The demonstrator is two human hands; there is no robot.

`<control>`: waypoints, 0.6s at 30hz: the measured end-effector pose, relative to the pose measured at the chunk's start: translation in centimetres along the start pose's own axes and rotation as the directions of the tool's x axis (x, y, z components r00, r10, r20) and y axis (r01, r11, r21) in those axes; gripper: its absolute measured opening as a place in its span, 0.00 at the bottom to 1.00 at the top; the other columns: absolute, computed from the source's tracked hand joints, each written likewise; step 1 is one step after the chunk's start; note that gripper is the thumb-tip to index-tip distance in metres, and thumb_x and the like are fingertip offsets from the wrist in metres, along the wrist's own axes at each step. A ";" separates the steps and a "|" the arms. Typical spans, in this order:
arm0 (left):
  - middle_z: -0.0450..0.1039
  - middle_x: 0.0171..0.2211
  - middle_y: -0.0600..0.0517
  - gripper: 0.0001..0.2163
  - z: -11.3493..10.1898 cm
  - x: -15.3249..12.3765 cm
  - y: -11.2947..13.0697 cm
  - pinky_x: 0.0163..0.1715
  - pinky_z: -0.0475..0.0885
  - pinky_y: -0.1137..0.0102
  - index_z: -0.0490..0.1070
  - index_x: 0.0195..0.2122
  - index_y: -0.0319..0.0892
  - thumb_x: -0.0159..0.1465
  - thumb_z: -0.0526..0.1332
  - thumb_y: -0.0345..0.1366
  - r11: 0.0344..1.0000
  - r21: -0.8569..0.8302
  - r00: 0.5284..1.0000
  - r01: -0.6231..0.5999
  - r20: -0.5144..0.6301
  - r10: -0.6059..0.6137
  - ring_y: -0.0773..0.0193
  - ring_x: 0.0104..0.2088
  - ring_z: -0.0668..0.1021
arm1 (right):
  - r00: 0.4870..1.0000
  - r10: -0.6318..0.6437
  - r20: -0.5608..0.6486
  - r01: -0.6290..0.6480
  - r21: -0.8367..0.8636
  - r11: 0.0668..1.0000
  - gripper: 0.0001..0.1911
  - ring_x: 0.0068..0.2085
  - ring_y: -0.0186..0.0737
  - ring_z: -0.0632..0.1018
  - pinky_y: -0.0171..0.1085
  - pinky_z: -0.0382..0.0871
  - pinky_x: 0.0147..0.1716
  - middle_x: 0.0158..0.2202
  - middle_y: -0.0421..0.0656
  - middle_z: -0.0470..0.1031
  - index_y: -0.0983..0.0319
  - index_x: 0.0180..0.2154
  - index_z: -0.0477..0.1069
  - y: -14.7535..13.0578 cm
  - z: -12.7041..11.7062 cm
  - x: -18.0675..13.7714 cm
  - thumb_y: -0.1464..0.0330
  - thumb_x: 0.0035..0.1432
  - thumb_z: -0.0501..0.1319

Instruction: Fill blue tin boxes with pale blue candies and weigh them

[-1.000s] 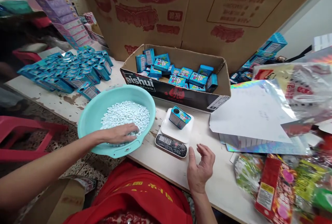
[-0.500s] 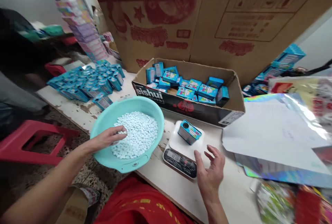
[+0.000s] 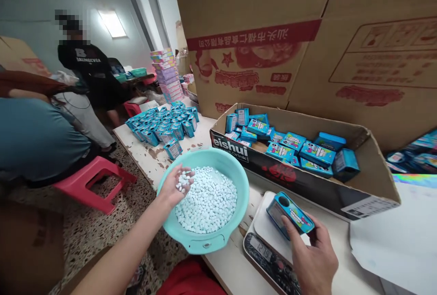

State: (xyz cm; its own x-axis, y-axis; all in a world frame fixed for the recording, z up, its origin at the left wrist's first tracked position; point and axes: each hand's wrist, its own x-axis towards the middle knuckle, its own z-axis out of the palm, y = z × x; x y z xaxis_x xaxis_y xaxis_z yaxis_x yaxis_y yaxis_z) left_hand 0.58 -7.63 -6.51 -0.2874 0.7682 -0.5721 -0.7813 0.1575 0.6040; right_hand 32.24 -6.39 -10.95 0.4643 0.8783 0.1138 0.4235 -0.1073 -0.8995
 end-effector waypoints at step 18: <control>0.61 0.17 0.59 0.19 8.0 -4.2 -3.0 0.16 0.59 0.79 0.60 0.23 0.39 0.53 0.65 0.48 0.845 0.110 0.837 -0.524 0.251 0.486 0.76 0.17 0.65 | 0.625 -0.620 0.474 0.550 0.296 0.781 0.13 0.40 0.45 0.75 0.40 0.69 0.38 0.38 0.44 0.74 0.59 0.42 0.68 -8.9 6.5 -5.8 0.64 0.54 0.63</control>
State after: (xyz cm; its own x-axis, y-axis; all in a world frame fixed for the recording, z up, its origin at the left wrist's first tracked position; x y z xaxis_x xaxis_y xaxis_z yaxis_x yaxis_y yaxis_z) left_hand 8.53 -6.38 -1.45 -0.4815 0.8752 -0.0462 -0.4486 -0.2008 0.8709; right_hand 20.73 -7.53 -6.38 -0.3411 0.8364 0.4290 0.3555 0.5372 -0.7649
